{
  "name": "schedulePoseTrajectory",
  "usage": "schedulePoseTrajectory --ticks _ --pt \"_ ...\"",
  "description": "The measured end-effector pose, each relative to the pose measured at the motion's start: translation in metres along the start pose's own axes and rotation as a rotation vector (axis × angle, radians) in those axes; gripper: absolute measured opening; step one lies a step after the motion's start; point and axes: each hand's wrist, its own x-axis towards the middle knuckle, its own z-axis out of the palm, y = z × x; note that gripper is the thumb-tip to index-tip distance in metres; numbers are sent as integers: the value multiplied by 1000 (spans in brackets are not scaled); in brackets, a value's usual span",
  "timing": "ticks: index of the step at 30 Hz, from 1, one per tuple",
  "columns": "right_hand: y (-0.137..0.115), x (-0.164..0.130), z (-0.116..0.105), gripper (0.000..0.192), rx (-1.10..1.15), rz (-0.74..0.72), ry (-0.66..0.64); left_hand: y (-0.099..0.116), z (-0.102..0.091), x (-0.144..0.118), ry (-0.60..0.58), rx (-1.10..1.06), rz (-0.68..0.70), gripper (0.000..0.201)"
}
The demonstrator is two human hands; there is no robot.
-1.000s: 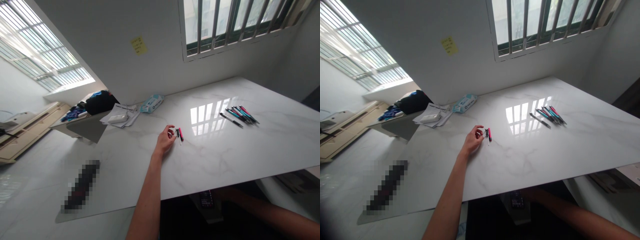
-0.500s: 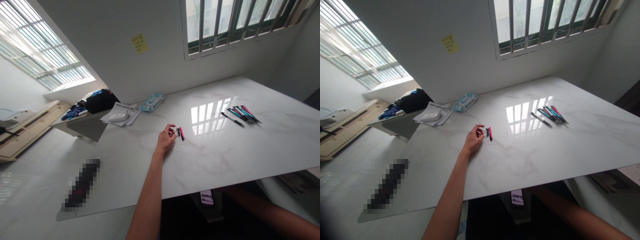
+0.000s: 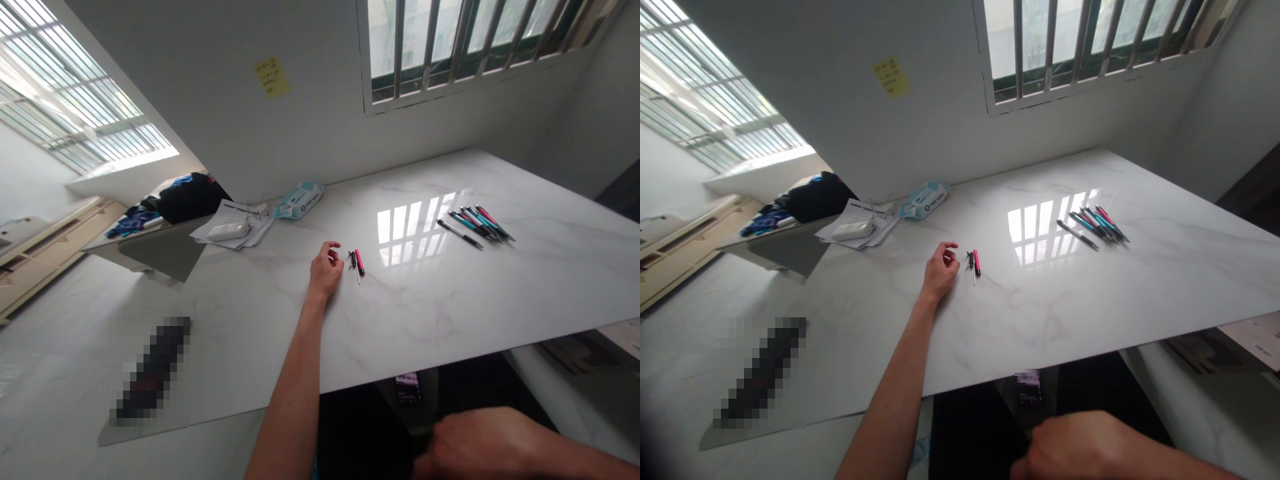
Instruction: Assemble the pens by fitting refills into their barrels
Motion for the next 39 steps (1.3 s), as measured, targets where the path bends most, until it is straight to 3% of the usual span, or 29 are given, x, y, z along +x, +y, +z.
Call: schedulePoseTrajectory --ticks 2,3,5,8,11,14,17,32,39 --pt "-23 -27 -53 42 123 -139 -145 0 1 0 26 5 -3 42" --pt "-28 -39 -88 45 178 -159 -117 0 2 0 34 13 -4 42" --pt "-21 -54 -163 41 123 -20 205 1 2 -1 49 27 -8 41" --pt "39 -59 -257 40 -140 293 722 3 1 -1 66 32 -10 41" --pt "125 -58 -304 37 -330 621 1078 4 0 -1 81 31 -3 40" --pt "190 -57 -307 44 -421 837 1199 5 0 -1 91 40 -3 39" --pt "218 -56 -293 42 -395 914 1126 4 1 0 82 55 8 38" --pt "221 -48 -289 22 -401 800 1129 3 1 4 84 48 -9 38" --pt "215 -45 -291 25 -298 609 1298 5 0 4 87 28 -27 38"
